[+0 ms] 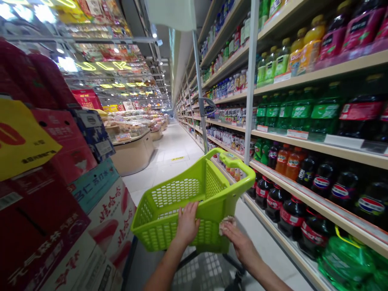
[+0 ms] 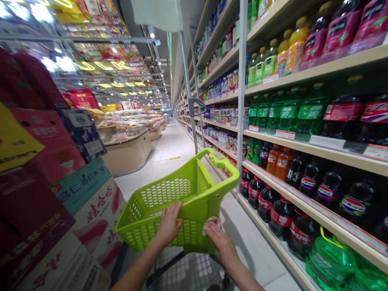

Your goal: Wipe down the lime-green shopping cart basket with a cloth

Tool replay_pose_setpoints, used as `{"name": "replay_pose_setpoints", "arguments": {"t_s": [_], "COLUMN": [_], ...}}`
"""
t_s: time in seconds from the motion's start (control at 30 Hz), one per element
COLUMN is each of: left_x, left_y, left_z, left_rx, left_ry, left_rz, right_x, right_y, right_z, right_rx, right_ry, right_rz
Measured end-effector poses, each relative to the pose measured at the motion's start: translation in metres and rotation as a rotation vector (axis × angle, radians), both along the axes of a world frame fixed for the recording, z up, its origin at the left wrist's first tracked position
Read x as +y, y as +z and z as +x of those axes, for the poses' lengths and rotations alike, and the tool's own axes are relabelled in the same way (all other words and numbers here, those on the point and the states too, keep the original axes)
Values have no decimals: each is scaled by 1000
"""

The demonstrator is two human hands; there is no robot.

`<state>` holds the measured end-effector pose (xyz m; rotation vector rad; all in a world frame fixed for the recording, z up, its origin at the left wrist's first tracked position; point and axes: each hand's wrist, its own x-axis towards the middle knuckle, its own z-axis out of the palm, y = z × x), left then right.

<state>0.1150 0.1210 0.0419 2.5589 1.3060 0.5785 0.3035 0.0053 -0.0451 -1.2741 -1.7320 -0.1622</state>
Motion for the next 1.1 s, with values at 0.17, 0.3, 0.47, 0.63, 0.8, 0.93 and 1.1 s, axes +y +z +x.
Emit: {"name": "replay_pose_setpoints", "arguments": {"t_s": [0.17, 0.3, 0.47, 0.63, 0.8, 0.93, 1.1], "left_x": [-39, -90, -116, -111, -71, -24, -3], "left_y": [-10, -17, -16, -6, 19, 21, -7], "left_z": [17, 43, 50, 46, 34, -6, -50], "left_rx": [-706, -1234, -1341, -1129, -768, -420, 131], "left_ry": [-8, -39, 26, 0, -57, 160, 201], "left_rz": [-315, -1068, -1474, -1522, -868, -118, -18], "right_x": [-7, -9, -32, -46, -12, 21, 13], "right_y": [59, 74, 35, 27, 85, 99, 26], "right_z": [-30, -51, -59, -43, 14, 48, 21], "right_rx": [559, 730, 234, -139, -134, -110, -331], "right_ry": [-67, -102, -223, -127, -226, -500, -257], "right_rz": [-37, -77, 93, 44, 206, 363, 232]}}
